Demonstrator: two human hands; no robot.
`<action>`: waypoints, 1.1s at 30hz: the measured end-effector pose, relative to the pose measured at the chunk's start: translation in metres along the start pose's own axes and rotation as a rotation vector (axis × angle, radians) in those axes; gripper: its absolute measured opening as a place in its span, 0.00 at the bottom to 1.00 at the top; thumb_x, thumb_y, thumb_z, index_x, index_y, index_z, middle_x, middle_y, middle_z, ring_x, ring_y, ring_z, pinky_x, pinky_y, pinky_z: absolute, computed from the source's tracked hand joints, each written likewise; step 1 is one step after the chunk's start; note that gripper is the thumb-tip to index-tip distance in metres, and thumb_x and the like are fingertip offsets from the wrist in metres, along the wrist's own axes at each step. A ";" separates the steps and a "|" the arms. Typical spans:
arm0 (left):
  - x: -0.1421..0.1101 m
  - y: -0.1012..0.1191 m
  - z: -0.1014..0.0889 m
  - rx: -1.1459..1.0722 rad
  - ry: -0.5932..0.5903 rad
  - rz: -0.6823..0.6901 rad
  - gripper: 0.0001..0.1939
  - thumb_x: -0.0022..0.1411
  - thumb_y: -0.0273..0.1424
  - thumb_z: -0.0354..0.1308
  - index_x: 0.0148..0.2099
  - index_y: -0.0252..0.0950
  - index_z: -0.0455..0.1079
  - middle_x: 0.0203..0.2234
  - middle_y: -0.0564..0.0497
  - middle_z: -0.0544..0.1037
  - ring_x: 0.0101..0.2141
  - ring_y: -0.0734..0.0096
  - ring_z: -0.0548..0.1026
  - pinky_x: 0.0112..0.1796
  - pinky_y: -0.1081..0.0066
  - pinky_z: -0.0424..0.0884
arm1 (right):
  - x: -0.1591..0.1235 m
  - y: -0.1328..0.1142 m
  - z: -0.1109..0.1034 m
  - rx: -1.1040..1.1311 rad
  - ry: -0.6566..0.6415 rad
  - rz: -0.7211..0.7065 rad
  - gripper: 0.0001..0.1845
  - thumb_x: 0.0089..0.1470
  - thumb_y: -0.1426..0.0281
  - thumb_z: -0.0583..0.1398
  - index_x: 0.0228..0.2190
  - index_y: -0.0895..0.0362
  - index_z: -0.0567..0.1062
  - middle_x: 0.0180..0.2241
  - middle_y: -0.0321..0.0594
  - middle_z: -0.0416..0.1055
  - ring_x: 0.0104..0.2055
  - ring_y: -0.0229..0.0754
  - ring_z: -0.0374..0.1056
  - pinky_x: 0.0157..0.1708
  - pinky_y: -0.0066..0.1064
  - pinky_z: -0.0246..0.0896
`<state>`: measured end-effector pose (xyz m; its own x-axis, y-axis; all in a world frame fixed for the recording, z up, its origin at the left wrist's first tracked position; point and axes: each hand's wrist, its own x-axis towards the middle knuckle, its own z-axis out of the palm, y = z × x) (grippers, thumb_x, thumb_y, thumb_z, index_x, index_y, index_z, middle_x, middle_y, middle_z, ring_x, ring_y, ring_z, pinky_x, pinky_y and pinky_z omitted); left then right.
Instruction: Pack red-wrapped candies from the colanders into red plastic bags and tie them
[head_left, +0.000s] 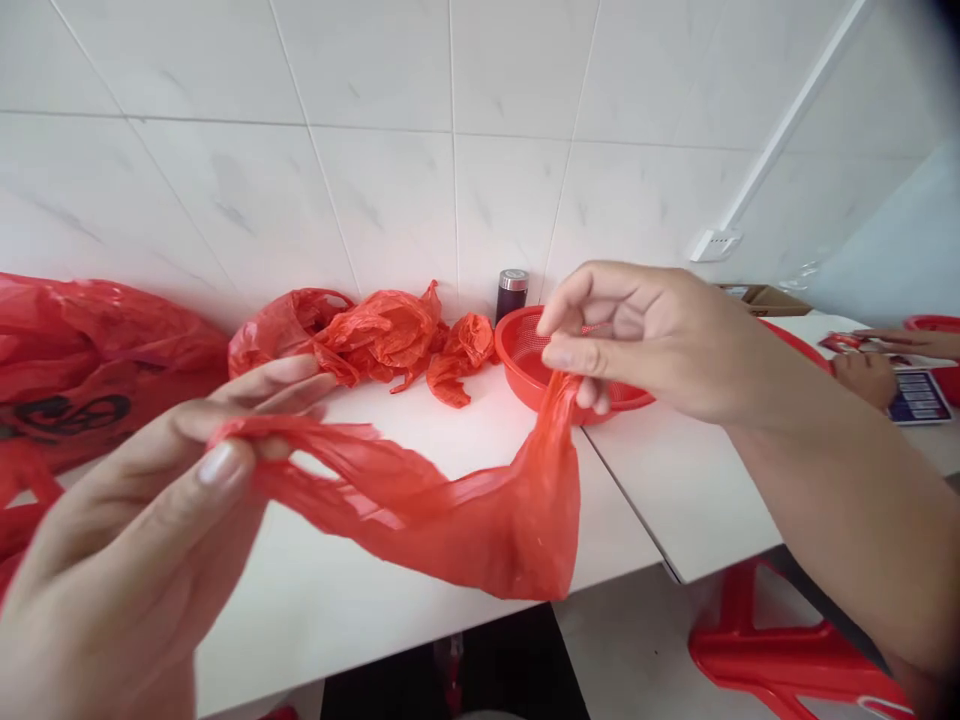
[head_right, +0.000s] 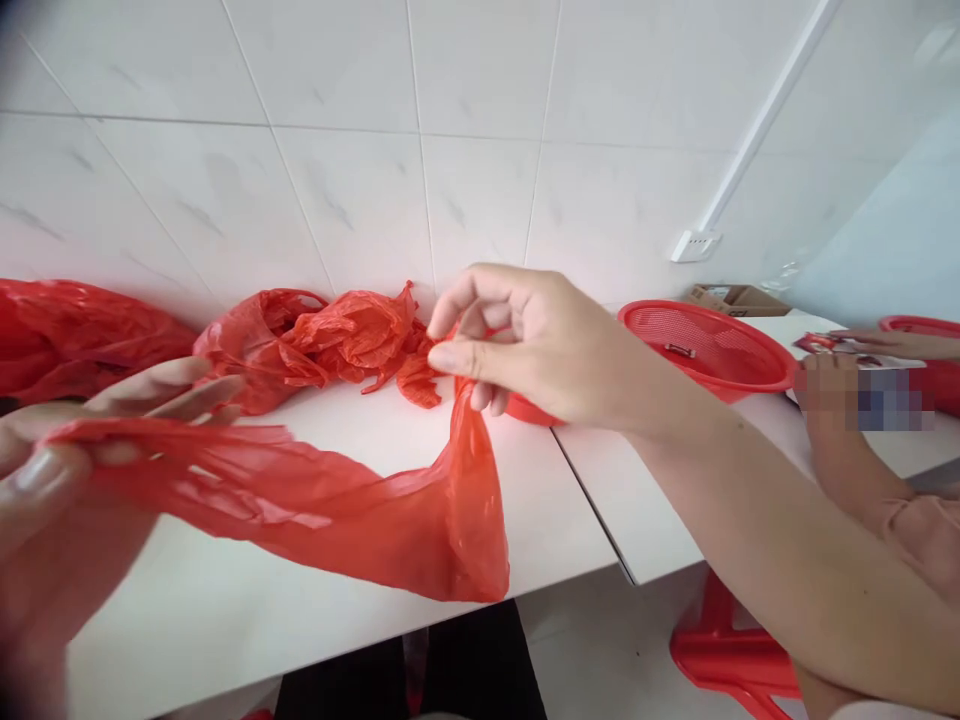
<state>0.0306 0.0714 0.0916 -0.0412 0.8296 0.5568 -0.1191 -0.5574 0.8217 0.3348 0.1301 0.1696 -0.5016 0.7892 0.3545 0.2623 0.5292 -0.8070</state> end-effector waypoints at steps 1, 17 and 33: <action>0.006 0.001 0.008 -0.026 -0.004 -0.018 0.07 0.65 0.30 0.56 0.41 0.43 0.75 0.48 0.52 0.78 0.52 0.56 0.73 0.53 0.55 0.72 | 0.003 -0.004 0.003 0.014 -0.029 -0.017 0.07 0.55 0.67 0.64 0.34 0.56 0.72 0.26 0.31 0.71 0.23 0.30 0.68 0.24 0.23 0.66; 0.029 -0.024 0.038 0.231 -0.253 -0.614 0.18 0.66 0.48 0.49 0.33 0.39 0.62 0.20 0.59 0.58 0.21 0.76 0.60 0.24 0.74 0.60 | 0.019 0.041 0.096 0.005 -0.079 -0.082 0.08 0.59 0.68 0.59 0.41 0.53 0.70 0.40 0.37 0.71 0.39 0.37 0.69 0.39 0.33 0.68; 0.015 -0.036 0.018 0.756 -0.438 -0.320 0.13 0.46 0.16 0.47 0.28 0.38 0.65 0.18 0.59 0.65 0.18 0.76 0.60 0.21 0.75 0.56 | 0.021 0.092 0.143 0.374 -0.132 0.139 0.22 0.65 0.56 0.50 0.56 0.49 0.65 0.29 0.34 0.68 0.32 0.38 0.66 0.36 0.32 0.63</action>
<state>0.0521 0.1030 0.0723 0.2781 0.9471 0.1599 0.6243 -0.3048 0.7193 0.2308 0.1506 0.0352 -0.5902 0.7855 0.1863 0.0298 0.2518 -0.9673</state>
